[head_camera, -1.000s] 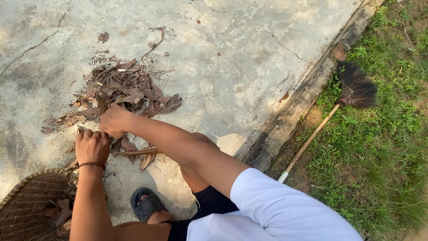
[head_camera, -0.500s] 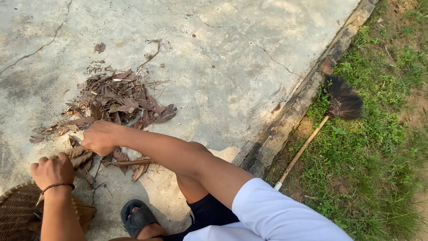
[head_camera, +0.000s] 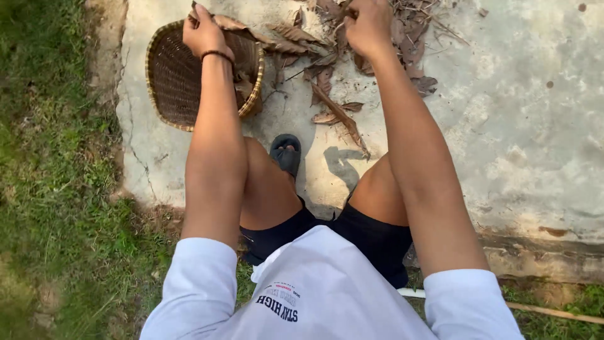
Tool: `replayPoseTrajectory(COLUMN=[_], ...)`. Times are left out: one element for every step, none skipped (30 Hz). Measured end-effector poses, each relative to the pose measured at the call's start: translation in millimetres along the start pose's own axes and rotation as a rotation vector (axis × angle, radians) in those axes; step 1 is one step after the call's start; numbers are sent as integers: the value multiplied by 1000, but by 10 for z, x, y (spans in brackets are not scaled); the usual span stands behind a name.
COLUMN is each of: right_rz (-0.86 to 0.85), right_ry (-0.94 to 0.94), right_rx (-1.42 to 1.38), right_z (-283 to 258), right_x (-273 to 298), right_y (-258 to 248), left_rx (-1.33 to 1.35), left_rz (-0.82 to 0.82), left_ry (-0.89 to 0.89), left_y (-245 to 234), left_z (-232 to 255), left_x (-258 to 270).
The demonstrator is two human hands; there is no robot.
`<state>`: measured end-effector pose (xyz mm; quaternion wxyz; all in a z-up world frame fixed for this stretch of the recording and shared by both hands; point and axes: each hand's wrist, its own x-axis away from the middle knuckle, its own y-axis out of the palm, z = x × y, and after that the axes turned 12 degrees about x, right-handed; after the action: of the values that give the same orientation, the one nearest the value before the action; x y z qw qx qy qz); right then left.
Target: Gathering and breaking down dry leaves into a woven basket.
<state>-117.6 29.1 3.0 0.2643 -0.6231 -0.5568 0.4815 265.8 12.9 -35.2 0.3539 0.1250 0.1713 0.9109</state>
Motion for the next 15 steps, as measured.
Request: replayPoseTrajectory(right_rz=[-24,37,104,87,32,-27,-32,-71,-106,-108,-144,-182,-187,-130,-69], right_ry=[-48,24,113,81,156,233,223,275,333,327,368,409,403,365,326], right_rx=[-32,-125,-208,-230,-345,-458,-465,-601,-733,-739,-798,-857,-861,-819,-776], right_z=[-107,-195,-216,-333,-398,-452,-574,-690,-787,-882,-976,-1069,-1027,-987,-942], right_x=[-9,-31,-68,-105,-108,-113,-130,-146,-146,-148,-145,-141,-160,-179,-208], right_y=[-4,-17,-81,-3,40,80,86,89,78,37,-1,-40,75,189,299], left_rx=[-5,72,157,158,337,515,515,526,537,538,547,556,557,485,415], left_rz=[53,96,117,151,94,33,39,113,181,183,173,164,168,169,167], left_ry=[32,7,-23,4,-35,-71,-59,-97,-140,-132,-113,-94,-86,-105,-125], left_y=[-52,-89,-18,-80,-81,-74,-19,41,122,127,121,115,125,134,161], left_z=[-38,-79,-162,-182,-244,-310,-230,-154,-93,-139,-192,-244,-229,-214,-202], left_x=[-27,-67,-120,-160,-178,-196,-149,-99,-36,-56,-71,-88,-62,-36,-14])
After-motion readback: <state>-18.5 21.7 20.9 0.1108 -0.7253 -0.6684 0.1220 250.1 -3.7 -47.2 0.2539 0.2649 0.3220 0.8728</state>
